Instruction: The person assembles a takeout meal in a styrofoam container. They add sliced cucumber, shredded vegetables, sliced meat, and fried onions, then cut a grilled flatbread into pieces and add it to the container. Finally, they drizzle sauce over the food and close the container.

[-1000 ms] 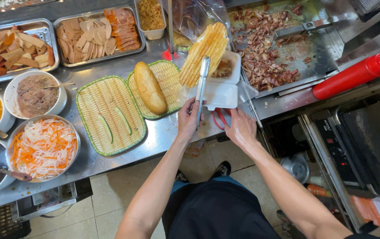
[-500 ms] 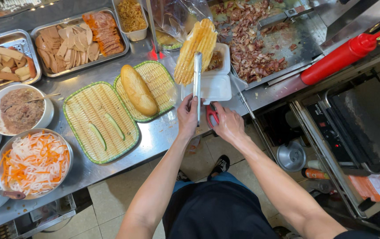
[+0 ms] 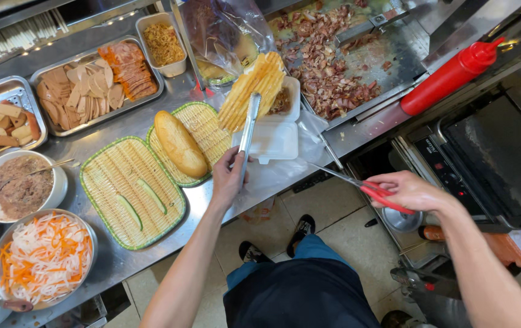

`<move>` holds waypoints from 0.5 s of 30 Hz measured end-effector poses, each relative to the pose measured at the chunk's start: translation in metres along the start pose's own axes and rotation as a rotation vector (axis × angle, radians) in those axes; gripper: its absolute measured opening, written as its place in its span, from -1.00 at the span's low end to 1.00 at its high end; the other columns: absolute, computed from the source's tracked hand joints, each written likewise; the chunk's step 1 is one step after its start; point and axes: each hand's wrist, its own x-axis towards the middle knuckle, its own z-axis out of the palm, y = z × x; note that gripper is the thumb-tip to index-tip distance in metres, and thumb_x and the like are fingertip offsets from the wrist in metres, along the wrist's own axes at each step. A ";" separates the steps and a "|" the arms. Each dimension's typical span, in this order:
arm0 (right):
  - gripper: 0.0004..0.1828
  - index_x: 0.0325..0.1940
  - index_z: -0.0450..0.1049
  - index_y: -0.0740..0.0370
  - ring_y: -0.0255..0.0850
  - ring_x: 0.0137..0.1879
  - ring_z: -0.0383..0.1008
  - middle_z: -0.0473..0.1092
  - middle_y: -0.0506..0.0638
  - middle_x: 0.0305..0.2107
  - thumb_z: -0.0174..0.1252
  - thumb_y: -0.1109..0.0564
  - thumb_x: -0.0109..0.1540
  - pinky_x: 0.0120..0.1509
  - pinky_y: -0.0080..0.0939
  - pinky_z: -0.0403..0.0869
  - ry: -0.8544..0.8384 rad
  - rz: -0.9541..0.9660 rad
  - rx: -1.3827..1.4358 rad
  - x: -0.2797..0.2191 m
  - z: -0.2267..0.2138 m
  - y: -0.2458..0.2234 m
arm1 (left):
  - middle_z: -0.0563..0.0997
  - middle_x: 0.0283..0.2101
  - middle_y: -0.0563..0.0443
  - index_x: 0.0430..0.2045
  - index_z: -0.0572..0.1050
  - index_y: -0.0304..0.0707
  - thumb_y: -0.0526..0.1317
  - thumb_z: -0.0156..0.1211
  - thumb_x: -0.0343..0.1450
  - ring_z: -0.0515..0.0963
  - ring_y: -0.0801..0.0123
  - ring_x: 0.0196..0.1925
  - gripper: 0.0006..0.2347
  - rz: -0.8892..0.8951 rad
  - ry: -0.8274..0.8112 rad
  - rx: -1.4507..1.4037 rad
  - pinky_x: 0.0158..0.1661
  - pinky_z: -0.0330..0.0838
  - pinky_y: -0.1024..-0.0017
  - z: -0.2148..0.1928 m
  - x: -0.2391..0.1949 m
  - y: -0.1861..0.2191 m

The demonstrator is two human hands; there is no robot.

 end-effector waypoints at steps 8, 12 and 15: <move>-0.32 0.17 0.57 0.20 -0.26 -0.04 0.53 0.57 0.00 -0.15 0.51 -0.03 0.00 0.10 -0.24 0.49 -0.086 -0.004 -0.094 0.038 -0.049 -0.034 | 0.60 -0.34 0.06 0.07 0.49 -0.41 -0.16 0.08 0.52 0.35 0.59 -0.65 -0.68 -0.085 -0.107 0.114 -0.65 0.24 0.54 -0.028 -0.003 0.043; -0.25 0.23 0.45 0.15 -0.38 0.05 0.51 0.54 -0.13 -0.09 0.51 -0.06 0.01 0.21 -0.35 0.42 -0.279 -0.175 -0.196 0.054 -0.034 -0.061 | 0.60 -0.34 0.06 0.08 0.48 -0.41 -0.17 0.08 0.52 0.35 0.58 -0.65 -0.68 -0.037 -0.007 0.035 -0.67 0.22 0.56 -0.021 -0.006 0.045; -0.29 0.29 0.40 0.14 -0.33 -0.01 0.46 0.50 -0.11 -0.15 0.44 -0.02 0.09 0.14 -0.33 0.43 -0.347 -0.176 -0.241 0.064 -0.035 -0.066 | 0.59 -0.37 0.07 0.01 0.51 -0.47 -0.18 0.09 0.53 0.33 0.58 -0.66 -0.71 -0.058 -0.007 0.020 -0.68 0.17 0.57 -0.028 -0.011 0.054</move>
